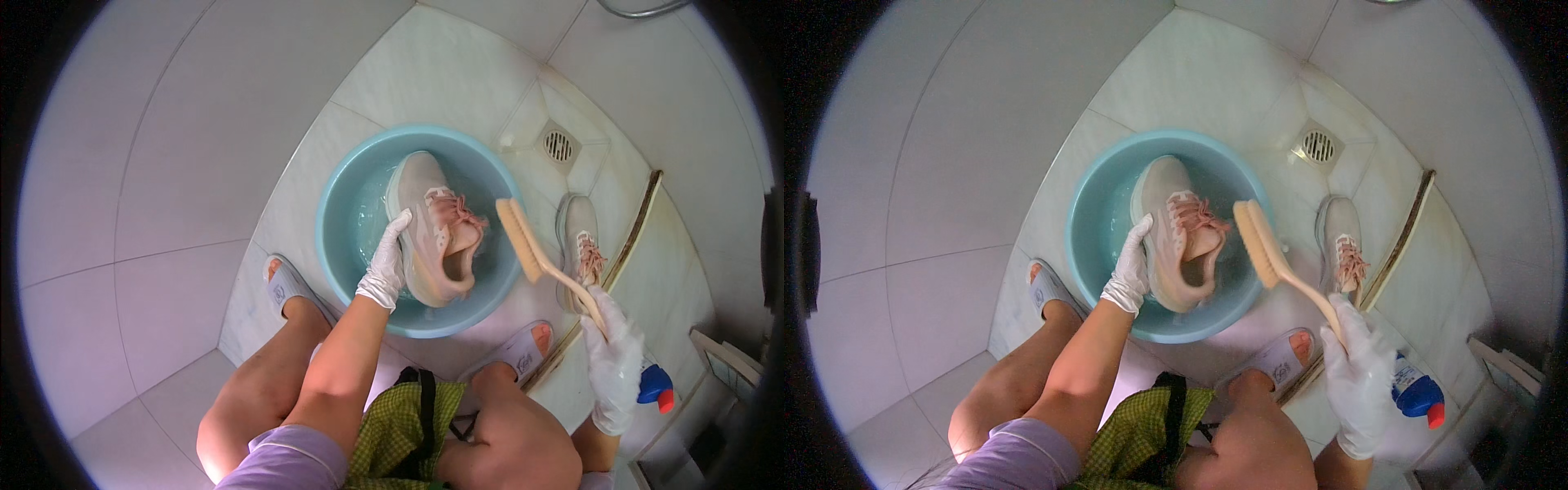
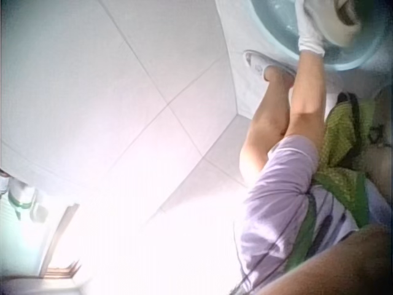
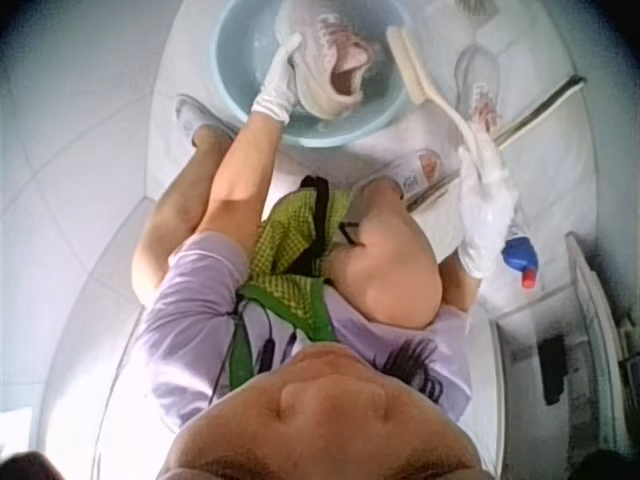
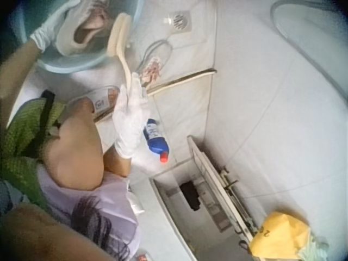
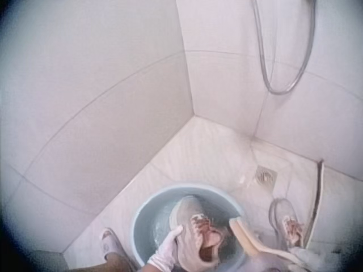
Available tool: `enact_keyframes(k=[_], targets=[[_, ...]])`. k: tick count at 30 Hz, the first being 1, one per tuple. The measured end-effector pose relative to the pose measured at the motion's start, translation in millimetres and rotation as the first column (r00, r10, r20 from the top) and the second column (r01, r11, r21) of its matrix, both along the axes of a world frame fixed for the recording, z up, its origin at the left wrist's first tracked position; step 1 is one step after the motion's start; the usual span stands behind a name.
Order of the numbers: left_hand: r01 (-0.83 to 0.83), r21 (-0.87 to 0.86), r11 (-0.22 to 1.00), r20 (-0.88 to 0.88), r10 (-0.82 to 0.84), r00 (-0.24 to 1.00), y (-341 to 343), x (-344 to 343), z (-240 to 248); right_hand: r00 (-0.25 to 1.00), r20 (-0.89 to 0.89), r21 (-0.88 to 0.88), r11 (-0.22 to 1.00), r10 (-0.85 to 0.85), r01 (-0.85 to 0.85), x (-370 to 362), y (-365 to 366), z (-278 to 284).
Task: The person washes a pair of shoes in a basin of soapy water by scrubbing the exterior and soles with a brush.
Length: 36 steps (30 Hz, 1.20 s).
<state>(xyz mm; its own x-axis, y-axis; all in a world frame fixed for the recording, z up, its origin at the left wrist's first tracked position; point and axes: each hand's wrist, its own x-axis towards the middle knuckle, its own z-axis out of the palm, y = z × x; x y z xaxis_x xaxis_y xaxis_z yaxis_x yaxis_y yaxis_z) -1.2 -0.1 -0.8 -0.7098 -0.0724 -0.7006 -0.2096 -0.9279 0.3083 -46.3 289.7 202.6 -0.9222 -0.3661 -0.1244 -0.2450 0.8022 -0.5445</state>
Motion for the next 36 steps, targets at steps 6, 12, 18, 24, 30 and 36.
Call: enact_keyframes(k=[6,12,18,24,30,36], targets=[[-0.113,0.125,0.986,-0.120,0.128,0.984,-1,4,5,0.951,-0.085,-0.008,0.954,0.297,-0.299,-10,-3,19],[-0.100,-0.080,0.992,-0.170,0.085,0.982,-7,1,35,0.909,-0.070,0.106,0.909,0.411,-0.403,-21,-7,35],[-0.041,-0.397,0.917,-0.168,-0.029,0.985,-29,0,51,0.859,0.061,0.215,0.834,0.508,-0.509,-20,-39,12],[0.003,-0.666,0.746,-0.197,-0.180,0.964,-30,-6,95,0.963,0.203,0.057,0.980,0.178,-0.193,-7,-54,-44],[0.058,-0.709,0.702,-0.118,-0.200,0.973,-48,-3,91,0.874,0.483,-0.137,0.990,0.058,0.011,-6,-73,-97],[0.112,-0.546,0.830,-0.157,-0.234,0.960,-80,14,59,0.565,0.816,-0.412,0.809,0.122,0.420,-10,-85,-123]])
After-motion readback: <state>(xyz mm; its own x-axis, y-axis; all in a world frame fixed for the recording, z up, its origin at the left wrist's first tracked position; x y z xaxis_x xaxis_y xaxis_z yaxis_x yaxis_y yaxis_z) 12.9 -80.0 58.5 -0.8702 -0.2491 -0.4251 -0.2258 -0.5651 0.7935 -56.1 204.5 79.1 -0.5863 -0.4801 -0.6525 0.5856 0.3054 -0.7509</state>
